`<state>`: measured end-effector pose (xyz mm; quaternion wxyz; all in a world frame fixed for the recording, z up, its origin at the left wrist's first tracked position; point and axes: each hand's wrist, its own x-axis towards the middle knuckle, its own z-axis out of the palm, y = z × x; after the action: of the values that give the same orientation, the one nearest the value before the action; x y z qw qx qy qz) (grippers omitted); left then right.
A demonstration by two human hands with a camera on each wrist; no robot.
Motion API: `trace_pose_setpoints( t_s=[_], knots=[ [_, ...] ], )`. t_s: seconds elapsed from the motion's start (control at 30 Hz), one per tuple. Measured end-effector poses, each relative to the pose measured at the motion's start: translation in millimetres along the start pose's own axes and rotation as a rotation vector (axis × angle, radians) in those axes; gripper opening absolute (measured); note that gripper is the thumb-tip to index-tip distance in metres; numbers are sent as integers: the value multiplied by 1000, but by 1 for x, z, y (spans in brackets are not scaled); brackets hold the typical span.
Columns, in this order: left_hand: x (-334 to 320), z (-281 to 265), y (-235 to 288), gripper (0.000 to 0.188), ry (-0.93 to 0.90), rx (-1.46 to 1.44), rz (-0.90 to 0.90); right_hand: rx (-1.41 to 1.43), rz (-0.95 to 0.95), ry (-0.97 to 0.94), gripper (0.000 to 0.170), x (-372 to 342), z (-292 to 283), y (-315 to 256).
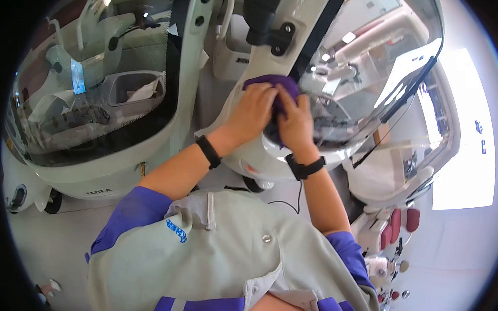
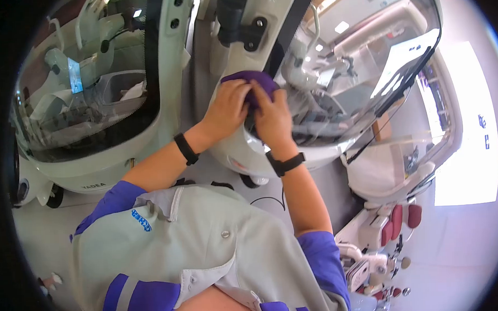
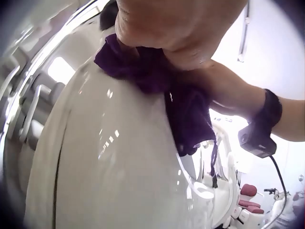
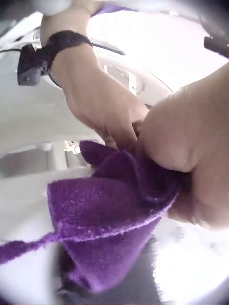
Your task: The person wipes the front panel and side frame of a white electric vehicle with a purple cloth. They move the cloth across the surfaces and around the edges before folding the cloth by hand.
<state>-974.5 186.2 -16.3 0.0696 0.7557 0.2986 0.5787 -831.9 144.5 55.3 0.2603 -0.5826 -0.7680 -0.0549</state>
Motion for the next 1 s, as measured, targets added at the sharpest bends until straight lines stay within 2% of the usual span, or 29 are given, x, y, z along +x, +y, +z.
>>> trace_pose_setpoints(
  t_s=[0.03, 0.17, 0.3, 0.37, 0.5, 0.57, 0.6, 0.7, 0.8, 0.9, 1.0],
  knots=[
    [-23, 2, -7, 60, -13, -6, -69, 1, 38, -60, 65, -16, 13, -8],
    [-107, 17, -23, 70, -166, 22, -250, -38, -17, -119, 56, -76, 65, -12],
    [-136, 19, -13, 66, -284, -126, -395, -79, -26, -199, 51, -102, 77, -11],
    [-125, 20, -14, 64, -251, -98, -361, -63, 5, -256, 51, -96, 66, -10],
    [-58, 12, -11, 60, -56, 20, -193, 101, 34, 73, 56, -48, 36, -17],
    [-24, 7, -10, 58, -12, -2, -191, 155, 59, 205, 57, -30, 28, -20],
    [-17, 8, -10, 57, 12, -14, -188, 162, 71, 203, 56, -30, 29, -20],
    [-27, 11, -20, 57, -23, 31, -109, 170, 89, 171, 56, -40, 34, -17],
    [-72, 14, -27, 53, -117, 81, -110, 157, 85, 88, 54, -81, 67, 0],
    [-113, 15, -17, 46, -285, 9, -204, 121, 61, 45, 51, -111, 79, 15],
    [-136, 18, -12, 37, -419, -38, -130, 100, 64, 21, 47, -132, 79, 33]
  ],
)
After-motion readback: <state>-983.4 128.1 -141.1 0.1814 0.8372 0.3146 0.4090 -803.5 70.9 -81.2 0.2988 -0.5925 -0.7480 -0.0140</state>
